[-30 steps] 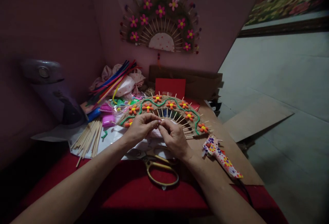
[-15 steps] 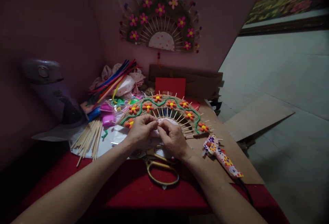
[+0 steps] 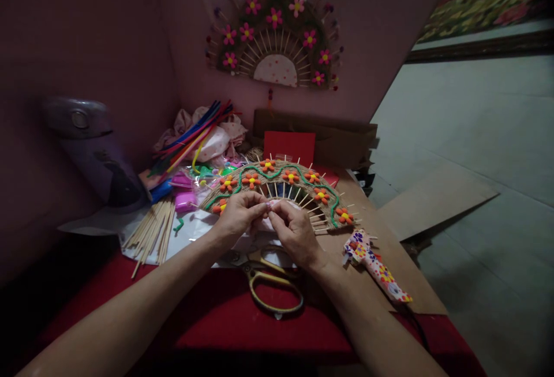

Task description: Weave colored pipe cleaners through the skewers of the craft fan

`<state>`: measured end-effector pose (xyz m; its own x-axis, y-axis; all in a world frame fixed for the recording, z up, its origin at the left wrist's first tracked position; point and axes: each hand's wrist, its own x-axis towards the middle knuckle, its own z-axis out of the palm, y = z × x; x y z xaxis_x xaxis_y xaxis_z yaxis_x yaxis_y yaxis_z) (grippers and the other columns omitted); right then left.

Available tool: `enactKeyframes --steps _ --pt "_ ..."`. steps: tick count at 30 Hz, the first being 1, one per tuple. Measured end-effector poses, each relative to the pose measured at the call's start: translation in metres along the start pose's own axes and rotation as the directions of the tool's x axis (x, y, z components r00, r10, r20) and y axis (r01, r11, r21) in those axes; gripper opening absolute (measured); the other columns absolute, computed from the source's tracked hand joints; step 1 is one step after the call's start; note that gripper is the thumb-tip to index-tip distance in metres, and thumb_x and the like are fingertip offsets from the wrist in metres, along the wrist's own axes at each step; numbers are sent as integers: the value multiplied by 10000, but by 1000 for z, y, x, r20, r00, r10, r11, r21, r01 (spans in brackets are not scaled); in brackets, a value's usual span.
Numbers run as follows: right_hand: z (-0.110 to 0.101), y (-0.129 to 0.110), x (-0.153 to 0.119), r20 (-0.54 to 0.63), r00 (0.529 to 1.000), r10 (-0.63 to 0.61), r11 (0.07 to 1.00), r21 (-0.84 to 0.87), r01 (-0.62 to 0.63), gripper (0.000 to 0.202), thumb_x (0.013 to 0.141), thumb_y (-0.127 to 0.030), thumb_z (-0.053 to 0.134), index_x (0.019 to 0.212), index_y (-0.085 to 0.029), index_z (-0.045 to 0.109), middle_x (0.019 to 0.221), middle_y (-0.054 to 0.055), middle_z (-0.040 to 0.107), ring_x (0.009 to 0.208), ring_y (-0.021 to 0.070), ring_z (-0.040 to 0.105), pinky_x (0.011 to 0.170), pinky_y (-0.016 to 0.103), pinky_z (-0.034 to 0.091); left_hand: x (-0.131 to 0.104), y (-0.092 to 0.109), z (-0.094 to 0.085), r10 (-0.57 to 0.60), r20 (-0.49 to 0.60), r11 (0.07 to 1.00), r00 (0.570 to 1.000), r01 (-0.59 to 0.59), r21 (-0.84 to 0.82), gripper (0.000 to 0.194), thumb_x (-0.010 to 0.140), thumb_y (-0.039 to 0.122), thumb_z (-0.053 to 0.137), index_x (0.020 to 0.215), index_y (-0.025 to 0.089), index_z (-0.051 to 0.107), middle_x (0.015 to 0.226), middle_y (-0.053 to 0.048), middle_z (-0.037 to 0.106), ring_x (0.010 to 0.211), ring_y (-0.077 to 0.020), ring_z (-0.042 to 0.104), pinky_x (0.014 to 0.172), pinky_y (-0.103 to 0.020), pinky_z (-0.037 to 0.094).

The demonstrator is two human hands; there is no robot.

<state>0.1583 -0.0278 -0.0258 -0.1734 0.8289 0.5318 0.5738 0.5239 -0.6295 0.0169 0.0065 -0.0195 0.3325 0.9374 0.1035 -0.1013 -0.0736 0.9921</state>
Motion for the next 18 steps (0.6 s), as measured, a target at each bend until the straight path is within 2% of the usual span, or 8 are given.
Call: enactKeyframes --steps 3,6,8,11,14,16,18 --pt "1 0 -2 33 999 -35 995 -89 38 144 883 -210 427 834 -192 562 774 26 639 725 151 577 671 248 396 0 0 1 62 -90 990 994 -50 131 199 684 323 635 676 146 543 550 29 524 421 -83 441 370 -196 320" --pt "2 1 -3 57 994 -95 972 -209 105 141 878 -187 416 846 -188 553 777 40 637 741 164 581 692 260 391 0 3 1 192 -147 914 970 -122 387 90 690 218 591 641 144 571 572 11 548 514 -102 476 463 -208 351" --pt "1 2 -3 69 987 -142 942 -296 156 143 872 -181 416 828 -179 551 771 51 630 731 172 577 678 267 383 -2 5 1 261 -130 831 957 -154 535 60 686 158 559 635 147 589 593 4 569 566 -112 491 520 -217 364" --pt "-3 2 -2 94 975 -203 884 -410 224 146 865 -192 424 794 -174 551 742 59 612 687 180 557 632 278 361 -3 4 -1 284 -62 737 957 -176 652 88 661 105 537 631 154 604 588 7 578 574 -116 493 533 -219 354" --pt "-8 2 0 97 973 -210 891 -392 231 137 855 -184 436 772 -177 546 746 61 600 693 180 542 635 280 362 -3 3 -6 211 13 746 977 -170 644 90 636 106 553 582 160 600 533 16 550 529 -111 475 475 -206 315" --pt "-10 2 1 70 983 -169 947 -264 181 112 839 -185 472 754 -184 545 753 49 598 704 171 540 647 272 376 -2 5 -9 96 72 833 993 -119 540 79 635 144 582 558 160 587 481 28 509 457 -94 440 422 -196 292" --pt "-12 1 2 36 994 -99 993 -64 101 99 828 -196 506 740 -192 553 741 25 596 692 153 538 645 258 392 -1 9 -11 -47 157 933 987 -13 359 90 639 204 619 573 153 583 457 33 492 387 -76 404 370 -189 285"
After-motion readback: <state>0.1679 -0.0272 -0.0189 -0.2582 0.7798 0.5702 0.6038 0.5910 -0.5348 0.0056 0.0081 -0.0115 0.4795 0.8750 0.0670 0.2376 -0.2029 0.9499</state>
